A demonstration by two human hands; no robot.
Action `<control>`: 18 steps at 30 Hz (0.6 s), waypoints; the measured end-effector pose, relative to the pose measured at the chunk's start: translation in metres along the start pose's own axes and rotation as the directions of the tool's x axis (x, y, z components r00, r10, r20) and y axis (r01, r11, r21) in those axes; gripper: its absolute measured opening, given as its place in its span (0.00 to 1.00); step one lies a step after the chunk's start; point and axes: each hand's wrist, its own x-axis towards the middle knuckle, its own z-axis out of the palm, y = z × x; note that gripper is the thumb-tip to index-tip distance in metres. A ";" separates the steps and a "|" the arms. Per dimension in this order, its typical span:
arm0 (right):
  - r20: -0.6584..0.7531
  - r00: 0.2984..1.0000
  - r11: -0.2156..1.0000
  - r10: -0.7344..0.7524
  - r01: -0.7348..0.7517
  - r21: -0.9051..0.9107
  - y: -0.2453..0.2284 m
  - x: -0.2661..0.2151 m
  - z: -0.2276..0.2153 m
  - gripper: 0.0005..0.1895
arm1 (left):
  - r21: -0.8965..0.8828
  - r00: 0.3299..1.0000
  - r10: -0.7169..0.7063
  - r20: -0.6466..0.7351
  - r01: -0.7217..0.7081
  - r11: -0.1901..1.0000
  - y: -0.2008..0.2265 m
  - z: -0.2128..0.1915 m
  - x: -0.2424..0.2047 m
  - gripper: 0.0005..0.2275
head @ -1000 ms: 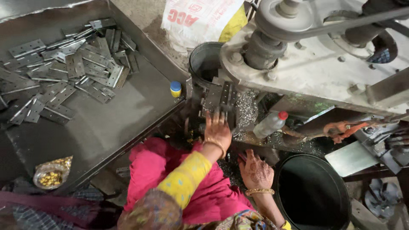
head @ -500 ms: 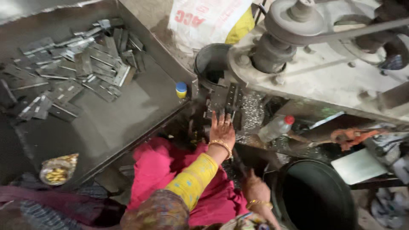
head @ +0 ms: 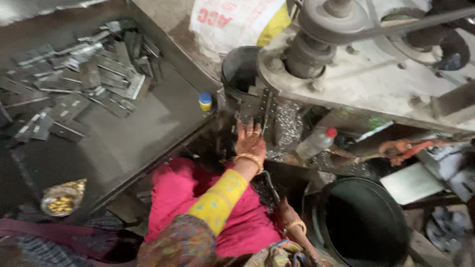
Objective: The person sits on the floor and repeatedly picks up small metal plates from a tray. They place each plate into a press machine, operate the lever to process it, and then remove the finished piece, placing it back onto the tray.
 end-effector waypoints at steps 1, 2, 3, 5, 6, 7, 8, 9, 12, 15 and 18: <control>-0.004 1.000 1.000 0.016 -0.016 -0.024 -0.002 -0.001 -0.012 0.30 | -0.005 1.000 -0.001 -0.002 0.001 1.000 0.002 -0.002 0.002 0.21; -0.027 0.998 0.996 0.052 -0.053 -0.074 -0.005 -0.003 -0.028 0.30 | -0.010 1.000 -0.002 -0.003 0.002 1.000 0.003 -0.003 0.004 0.22; -0.034 0.997 0.991 0.071 -0.075 -0.112 -0.011 -0.007 -0.042 0.30 | -0.018 1.000 -0.008 0.005 0.008 1.000 0.005 0.000 0.001 0.22; -0.041 0.994 0.985 0.098 -0.103 -0.140 -0.018 -0.011 -0.058 0.30 | 0.027 1.000 -0.013 0.017 0.012 1.000 0.004 -0.002 0.018 0.22; -0.033 0.993 0.984 0.115 -0.119 -0.133 -0.017 -0.014 -0.056 0.30 | 0.049 1.000 -0.011 0.025 0.009 0.999 0.007 0.000 0.024 0.23; -0.020 0.992 0.987 0.122 -0.124 -0.105 -0.019 -0.013 -0.047 0.30 | 0.016 0.999 -0.026 -0.037 0.026 1.000 0.008 0.001 0.026 0.23; -0.009 0.992 0.991 0.125 -0.125 -0.053 -0.018 -0.014 -0.032 0.30 | -0.018 0.994 -0.043 -0.097 0.041 0.999 0.009 0.003 0.027 0.24; 0.003 0.993 0.993 0.117 -0.117 0.011 -0.017 -0.017 -0.013 0.30 | -0.057 0.986 -0.064 -0.156 0.055 0.997 0.012 0.005 0.026 0.24; 0.047 0.995 0.993 0.087 -0.091 0.077 -0.007 -0.003 -0.002 0.30 | -0.085 0.998 -0.038 -0.053 0.034 0.996 0.002 0.002 0.007 0.24; 0.057 0.992 0.994 0.110 -0.109 -0.012 -0.009 -0.008 -0.028 0.30 | 0.028 0.998 0.012 0.070 -0.014 1.000 -0.005 -0.013 0.009 0.22; 0.031 0.991 0.986 0.132 -0.128 -0.106 -0.014 -0.013 -0.057 0.30 | 0.068 1.000 -0.006 0.006 0.006 0.998 -0.004 -0.023 0.024 0.22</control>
